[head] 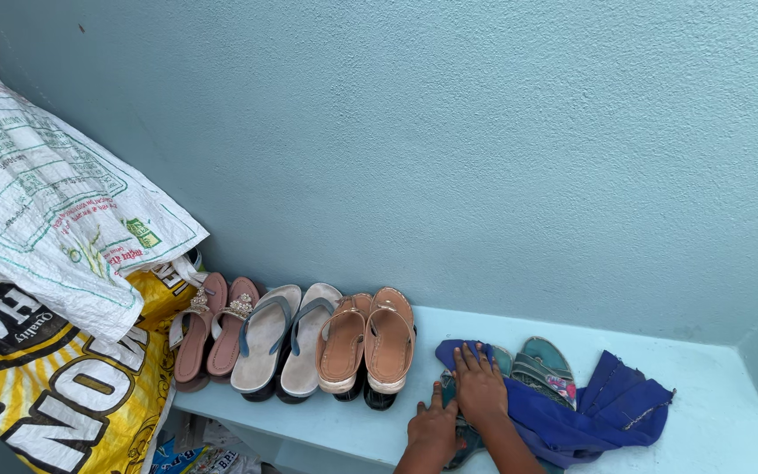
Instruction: The person wipes several pairs of shoes on a shelf using a blue cloth. They handle each shoe individually, wiping the upper and sole surfaces, then place them back in line. The sequence includes teal sandals and a pair of embellished flats.
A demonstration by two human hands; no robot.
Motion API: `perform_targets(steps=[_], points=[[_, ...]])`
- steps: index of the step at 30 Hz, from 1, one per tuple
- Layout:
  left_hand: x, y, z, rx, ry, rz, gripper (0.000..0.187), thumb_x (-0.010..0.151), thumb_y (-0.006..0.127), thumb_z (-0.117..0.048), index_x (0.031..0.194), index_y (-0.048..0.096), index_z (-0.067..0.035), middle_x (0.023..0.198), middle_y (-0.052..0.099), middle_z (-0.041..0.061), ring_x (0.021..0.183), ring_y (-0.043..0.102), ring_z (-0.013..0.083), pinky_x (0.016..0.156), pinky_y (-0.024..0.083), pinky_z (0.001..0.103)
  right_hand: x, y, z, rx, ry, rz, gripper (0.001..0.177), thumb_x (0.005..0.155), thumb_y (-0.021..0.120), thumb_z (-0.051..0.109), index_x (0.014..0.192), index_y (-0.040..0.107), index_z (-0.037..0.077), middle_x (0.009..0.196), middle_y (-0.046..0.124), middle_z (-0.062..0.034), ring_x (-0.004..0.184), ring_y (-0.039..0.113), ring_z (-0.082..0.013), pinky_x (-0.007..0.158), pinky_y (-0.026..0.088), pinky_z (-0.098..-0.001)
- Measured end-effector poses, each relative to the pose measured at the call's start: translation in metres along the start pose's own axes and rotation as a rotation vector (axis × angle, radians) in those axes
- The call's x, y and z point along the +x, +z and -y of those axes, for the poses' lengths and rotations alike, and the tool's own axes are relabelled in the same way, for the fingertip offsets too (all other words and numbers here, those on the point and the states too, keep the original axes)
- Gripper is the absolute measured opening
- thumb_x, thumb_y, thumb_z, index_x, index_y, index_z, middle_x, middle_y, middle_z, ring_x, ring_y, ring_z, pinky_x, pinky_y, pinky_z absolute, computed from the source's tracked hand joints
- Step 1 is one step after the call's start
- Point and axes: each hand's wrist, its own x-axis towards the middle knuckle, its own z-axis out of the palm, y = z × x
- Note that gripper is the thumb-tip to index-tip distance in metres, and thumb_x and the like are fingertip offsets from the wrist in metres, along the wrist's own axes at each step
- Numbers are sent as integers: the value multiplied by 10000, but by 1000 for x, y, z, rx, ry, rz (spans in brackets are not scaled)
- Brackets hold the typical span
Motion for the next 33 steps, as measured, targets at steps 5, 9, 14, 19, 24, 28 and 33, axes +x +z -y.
perform_targets(steps=[5, 9, 14, 19, 24, 28, 33], points=[[-4, -2, -8, -2, -55, -17, 829, 845, 843, -373, 1540, 411, -243, 1744, 63, 85, 1458, 386, 467, 1061, 510, 478, 3, -3, -32, 85, -184, -104, 508, 980, 546, 172, 1484, 496, 208, 1572, 448, -17, 1433, 432, -260, 1173, 372, -399], [-4, -7, -13, -16, -134, 56, 822, 863, 829, -370, 1546, 383, -262, 1753, 8, 29, 1471, 373, 460, 1007, 547, 542, 3, -10, -23, -32, 141, -116, 471, 962, 545, 144, 1426, 541, 62, 1516, 518, -122, 1412, 490, -297, 1127, 442, -393], [-2, -13, -16, -18, -135, 62, 843, 858, 840, -358, 1556, 370, -291, 1751, 0, 23, 1477, 353, 473, 1011, 531, 560, 5, 4, -15, -218, 65, 154, 471, 1010, 511, 153, 1451, 526, -13, 1479, 569, -167, 1383, 553, -320, 1096, 505, -420], [-1, -5, -14, -19, -112, 39, 820, 845, 838, -362, 1537, 409, -270, 1756, 31, 37, 1463, 386, 473, 1002, 552, 525, 14, 11, -43, -149, -45, -239, 604, 840, 606, 128, 1422, 519, -7, 1529, 464, -213, 1387, 473, -398, 1031, 483, -475], [-2, -8, -15, -12, -150, 63, 890, 857, 832, -351, 1588, 327, -316, 1755, -7, 2, 1475, 371, 446, 1022, 531, 556, 17, 6, -5, -190, 199, 231, 459, 1041, 490, 168, 1460, 532, -16, 1574, 472, -244, 1450, 478, -405, 1118, 481, -472], [3, -9, -16, 3, -162, 108, 886, 876, 822, -362, 1602, 316, -316, 1754, -17, 31, 1487, 331, 485, 1019, 533, 547, 12, 6, -20, -211, -56, -56, 670, 829, 662, 170, 1447, 513, -43, 1547, 442, -253, 1423, 429, -437, 1098, 441, -507], [8, -2, -13, 5, -151, 80, 885, 875, 814, -361, 1603, 311, -340, 1758, -19, 13, 1489, 337, 473, 1013, 537, 540, 19, 15, -23, -196, 38, -192, 550, 812, 684, 160, 1317, 621, -47, 1404, 577, -236, 1289, 554, -439, 968, 539, -499]])
